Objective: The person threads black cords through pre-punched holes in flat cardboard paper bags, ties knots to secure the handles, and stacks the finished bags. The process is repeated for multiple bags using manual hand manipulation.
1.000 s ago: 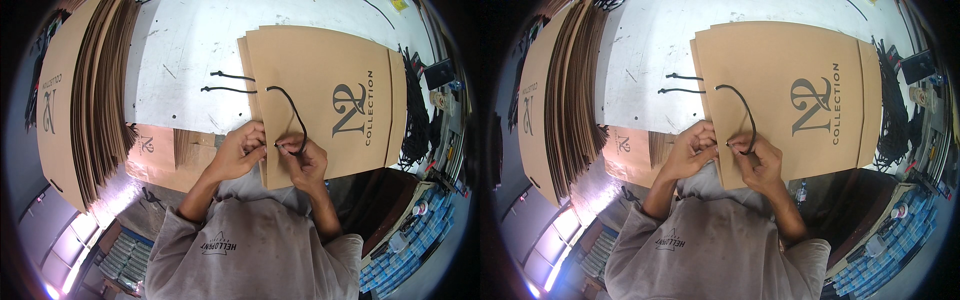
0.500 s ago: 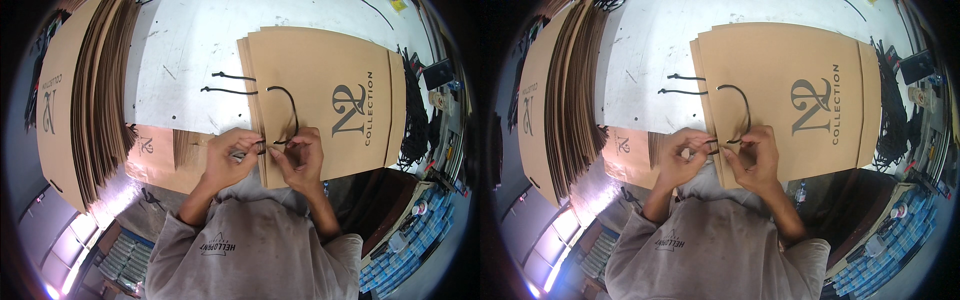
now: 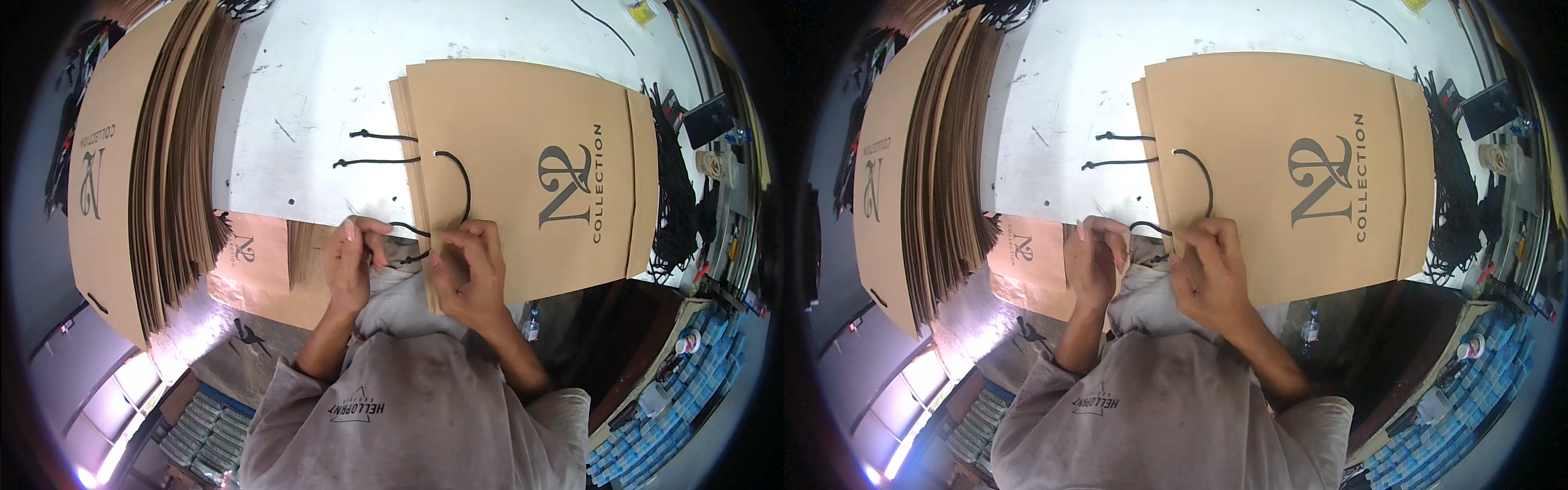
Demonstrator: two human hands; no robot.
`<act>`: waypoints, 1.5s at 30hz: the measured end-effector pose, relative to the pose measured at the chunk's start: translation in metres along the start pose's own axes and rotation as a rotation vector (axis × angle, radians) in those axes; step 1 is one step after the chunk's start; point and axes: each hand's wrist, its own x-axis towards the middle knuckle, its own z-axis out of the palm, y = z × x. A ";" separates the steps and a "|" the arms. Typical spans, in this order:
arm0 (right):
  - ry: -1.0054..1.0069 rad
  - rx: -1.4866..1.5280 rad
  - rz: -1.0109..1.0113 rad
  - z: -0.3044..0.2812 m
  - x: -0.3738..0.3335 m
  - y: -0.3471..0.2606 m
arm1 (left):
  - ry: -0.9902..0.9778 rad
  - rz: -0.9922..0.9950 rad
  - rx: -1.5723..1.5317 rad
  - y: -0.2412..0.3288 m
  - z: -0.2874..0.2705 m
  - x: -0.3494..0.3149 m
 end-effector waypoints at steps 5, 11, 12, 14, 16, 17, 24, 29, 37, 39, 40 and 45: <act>-0.105 -0.574 -0.075 0.032 0.012 -0.006 | 0.118 0.011 0.076 0.007 -0.002 0.003; 0.130 -0.148 -0.067 0.027 0.008 0.005 | -0.257 -0.160 0.005 0.009 -0.004 0.007; 0.154 -0.034 -0.036 0.026 0.003 0.005 | -0.370 -0.225 -0.097 0.010 0.001 0.010; 0.210 0.029 -0.158 0.025 0.006 0.007 | -0.497 -0.315 -0.162 0.009 0.009 0.019; 0.207 0.045 -0.170 0.025 0.005 0.010 | -0.509 -0.363 -0.078 0.004 0.012 0.028; 0.203 0.054 -0.177 0.025 0.006 0.010 | -0.510 -0.366 -0.078 0.003 0.013 0.031; 0.132 0.082 -0.473 0.019 0.004 -0.007 | -0.458 -0.468 -0.068 0.002 0.018 0.044; 0.133 0.146 -0.504 0.012 0.011 -0.007 | -0.430 -0.326 -0.016 0.002 0.022 0.035; 0.074 -0.061 -0.080 0.028 0.027 0.013 | -0.009 0.063 0.503 0.009 0.027 0.020; -0.022 -0.182 -0.143 0.021 0.033 0.014 | -0.051 0.292 0.619 0.004 0.020 0.023; -0.070 -0.131 -0.131 0.018 0.034 0.013 | -0.070 0.363 0.633 0.003 0.019 0.026; -0.263 0.149 -0.013 -0.007 0.047 0.011 | -0.111 0.204 0.294 0.001 0.022 0.033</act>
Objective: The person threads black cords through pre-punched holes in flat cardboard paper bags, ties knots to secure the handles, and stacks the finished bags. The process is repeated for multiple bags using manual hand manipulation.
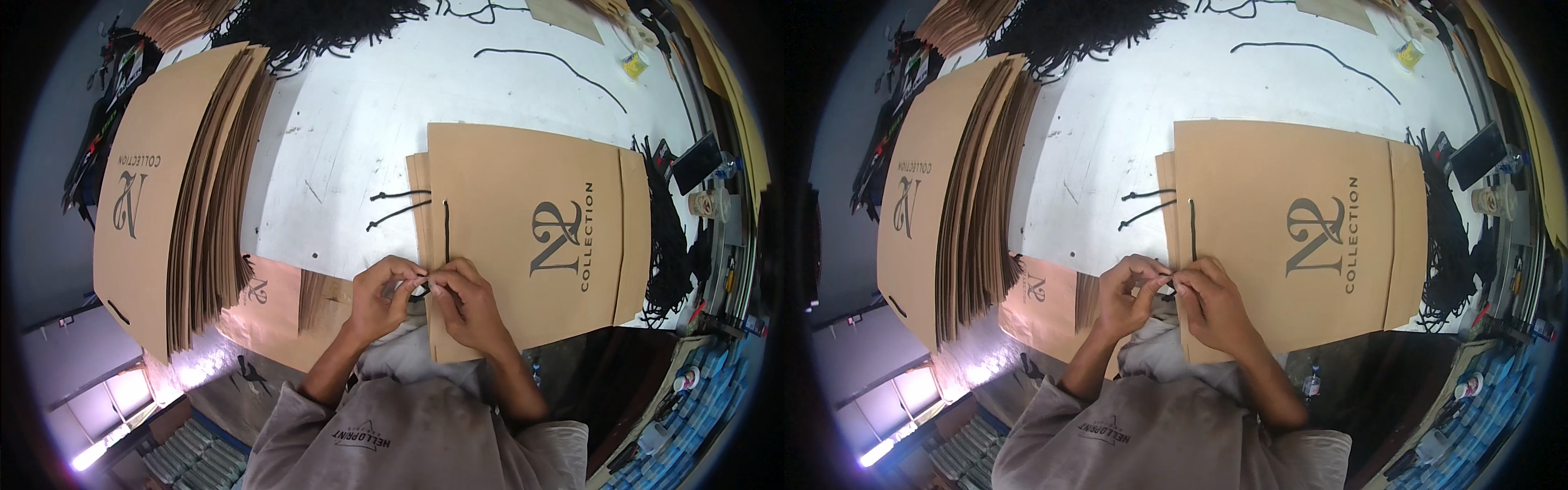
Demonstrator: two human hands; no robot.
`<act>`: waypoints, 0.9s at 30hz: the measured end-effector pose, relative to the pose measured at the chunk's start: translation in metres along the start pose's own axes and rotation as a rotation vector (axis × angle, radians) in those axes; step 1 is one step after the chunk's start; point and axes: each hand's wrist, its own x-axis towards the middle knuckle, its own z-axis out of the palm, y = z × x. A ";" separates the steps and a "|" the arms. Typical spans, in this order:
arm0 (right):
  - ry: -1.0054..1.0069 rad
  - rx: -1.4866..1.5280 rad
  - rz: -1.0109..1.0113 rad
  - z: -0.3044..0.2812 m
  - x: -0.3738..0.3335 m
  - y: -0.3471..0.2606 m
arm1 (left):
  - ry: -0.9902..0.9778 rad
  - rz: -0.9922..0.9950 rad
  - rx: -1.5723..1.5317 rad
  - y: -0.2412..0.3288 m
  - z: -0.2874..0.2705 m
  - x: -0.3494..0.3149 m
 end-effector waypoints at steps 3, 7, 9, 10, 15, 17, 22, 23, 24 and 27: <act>-0.065 0.049 0.027 -0.010 0.001 -0.006 | -0.033 -0.176 -0.162 0.000 -0.001 0.002; -0.028 0.233 0.116 -0.009 -0.006 0.011 | -0.217 -0.111 -0.068 -0.005 -0.013 0.002; 0.024 0.255 0.111 -0.005 -0.006 0.007 | -0.145 -0.089 -0.051 -0.009 -0.003 -0.003; 0.023 0.273 0.117 -0.005 -0.007 0.008 | -0.103 -0.065 -0.062 -0.012 0.003 -0.006; 0.127 0.538 0.300 0.006 -0.011 0.012 | -0.001 -0.173 -0.338 -0.012 0.014 -0.014; 0.087 0.334 0.172 0.000 -0.008 0.015 | -0.003 -0.207 -0.425 -0.006 0.010 -0.017; -0.033 -0.389 -0.214 0.007 0.002 0.000 | -0.123 -0.048 -0.139 0.037 -0.012 -0.026; -0.018 -0.441 -0.267 0.009 0.004 0.004 | -0.101 -0.033 -0.236 0.040 -0.014 -0.031; -0.009 -0.493 -0.332 0.010 0.010 0.003 | -0.069 -0.009 -0.331 0.041 -0.015 -0.038; -0.348 -0.175 0.006 -0.011 0.033 -0.016 | -0.009 -0.042 -0.243 0.043 -0.027 -0.036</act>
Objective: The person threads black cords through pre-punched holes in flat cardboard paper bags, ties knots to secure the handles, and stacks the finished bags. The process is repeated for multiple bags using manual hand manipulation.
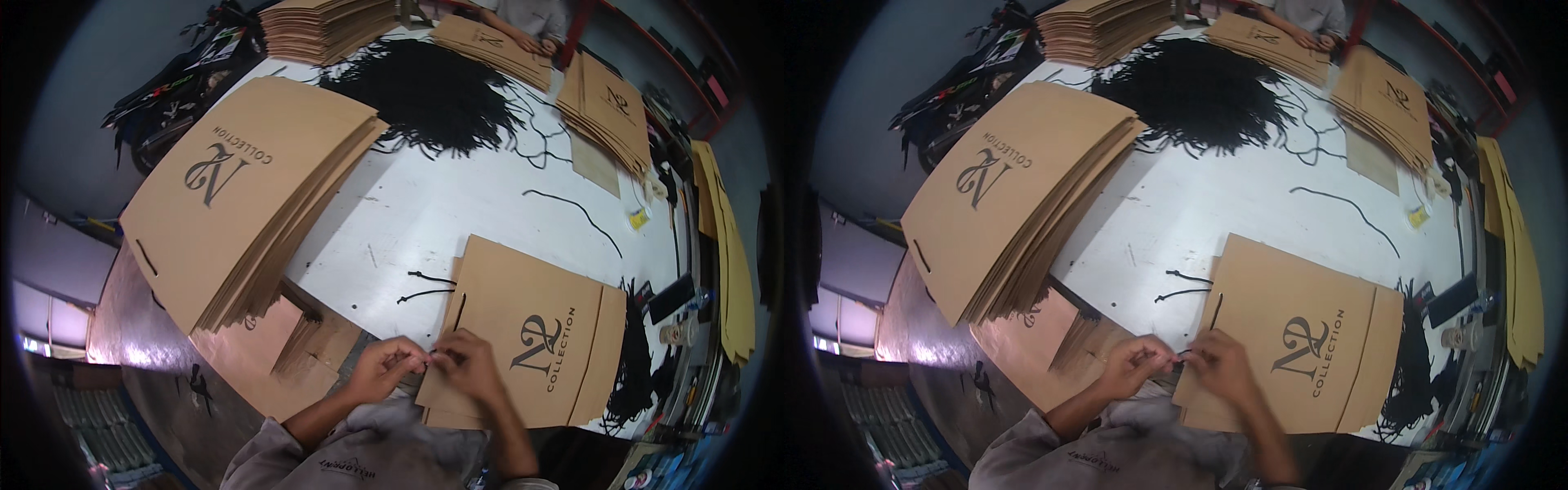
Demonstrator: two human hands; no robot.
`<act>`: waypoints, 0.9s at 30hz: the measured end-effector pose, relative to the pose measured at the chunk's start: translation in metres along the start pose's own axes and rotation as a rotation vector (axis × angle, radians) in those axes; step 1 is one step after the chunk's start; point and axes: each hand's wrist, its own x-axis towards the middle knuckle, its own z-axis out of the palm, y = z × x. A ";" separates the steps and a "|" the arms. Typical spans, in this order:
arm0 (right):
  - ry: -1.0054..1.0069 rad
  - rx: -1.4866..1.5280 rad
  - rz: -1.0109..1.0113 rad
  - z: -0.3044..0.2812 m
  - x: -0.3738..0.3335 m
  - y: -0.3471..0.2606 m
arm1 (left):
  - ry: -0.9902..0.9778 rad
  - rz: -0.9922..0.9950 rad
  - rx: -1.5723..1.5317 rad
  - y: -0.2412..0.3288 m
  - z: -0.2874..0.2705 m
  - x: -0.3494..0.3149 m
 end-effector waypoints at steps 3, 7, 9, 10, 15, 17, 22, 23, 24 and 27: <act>-0.084 0.059 0.019 -0.076 0.024 0.020 | 0.170 0.095 0.442 -0.015 -0.029 0.015; 0.134 -0.986 0.416 -0.192 0.056 0.062 | 0.448 0.304 0.713 -0.004 -0.062 0.041; 0.091 -0.906 0.430 -0.230 0.057 0.100 | 0.528 0.345 0.737 -0.023 -0.072 0.052; 0.142 -0.967 0.391 -0.232 0.062 0.094 | 0.569 0.338 0.758 -0.031 -0.076 0.055; 0.509 -0.880 0.217 -0.244 0.093 -0.012 | 0.677 0.484 0.983 -0.048 -0.073 0.063; 0.997 -1.195 -0.251 -0.259 0.095 -0.039 | 0.693 0.492 0.973 -0.050 -0.070 0.067; 1.201 -0.728 -0.886 -0.165 0.119 -0.173 | 0.705 0.470 1.019 -0.046 -0.070 0.063; 1.105 -0.661 -1.012 -0.149 0.127 -0.183 | 0.706 0.466 1.018 -0.047 -0.068 0.065; 0.983 -0.709 -1.108 -0.134 0.139 -0.189 | 0.702 0.465 1.021 -0.046 -0.067 0.067; 0.607 -0.530 -1.178 -0.065 0.190 -0.190 | 0.699 0.462 1.045 -0.046 -0.068 0.067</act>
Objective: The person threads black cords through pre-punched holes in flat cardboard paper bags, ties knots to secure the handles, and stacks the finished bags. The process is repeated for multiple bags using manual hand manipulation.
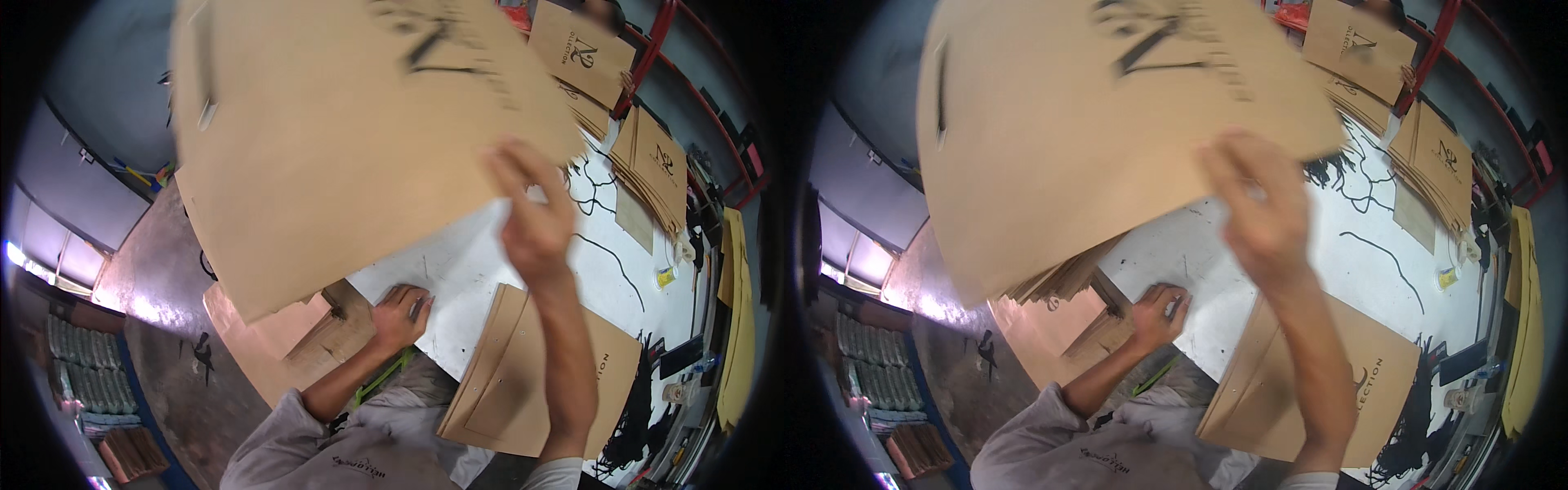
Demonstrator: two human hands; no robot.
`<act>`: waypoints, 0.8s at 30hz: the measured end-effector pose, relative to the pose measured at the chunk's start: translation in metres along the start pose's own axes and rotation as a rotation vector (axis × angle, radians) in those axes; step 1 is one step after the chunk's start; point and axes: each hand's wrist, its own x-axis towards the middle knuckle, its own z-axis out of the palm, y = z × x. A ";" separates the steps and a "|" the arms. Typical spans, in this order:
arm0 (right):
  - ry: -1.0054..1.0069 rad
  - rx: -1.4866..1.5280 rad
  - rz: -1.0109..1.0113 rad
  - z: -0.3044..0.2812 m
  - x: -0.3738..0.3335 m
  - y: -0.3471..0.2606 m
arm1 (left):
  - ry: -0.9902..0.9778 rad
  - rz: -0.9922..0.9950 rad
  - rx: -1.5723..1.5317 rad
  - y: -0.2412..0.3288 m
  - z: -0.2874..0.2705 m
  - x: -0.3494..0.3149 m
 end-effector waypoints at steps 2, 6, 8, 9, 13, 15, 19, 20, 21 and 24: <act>0.018 0.087 -0.094 0.065 0.003 -0.021 | 0.000 0.017 0.027 -0.006 -0.006 -0.003; -0.235 0.193 -0.038 0.154 -0.021 -0.034 | 0.025 0.014 0.007 0.006 0.002 0.005; -0.321 0.263 0.021 0.171 -0.023 -0.055 | 0.039 0.052 0.035 0.001 0.002 0.004; -0.330 0.279 0.046 0.166 -0.024 -0.062 | 0.022 0.037 0.053 0.001 -0.001 0.003; -0.359 0.287 0.058 0.099 -0.033 -0.076 | -0.034 -0.063 0.105 -0.005 -0.007 -0.012; -0.366 0.217 0.112 0.054 -0.064 -0.070 | -0.012 -0.038 0.064 -0.007 -0.008 -0.012; -0.477 -0.240 0.296 -0.075 -0.166 -0.019 | 0.004 0.012 -0.019 -0.001 -0.005 -0.002; -0.463 -0.295 0.467 -0.112 -0.206 0.003 | -0.007 0.012 -0.027 -0.002 -0.006 -0.004; -0.400 -0.250 0.836 -0.143 -0.218 0.003 | -0.024 -0.063 -0.163 -0.004 -0.012 -0.010; -0.429 -0.730 1.124 -0.282 -0.361 0.063 | -0.011 -0.094 -0.396 0.004 -0.041 -0.020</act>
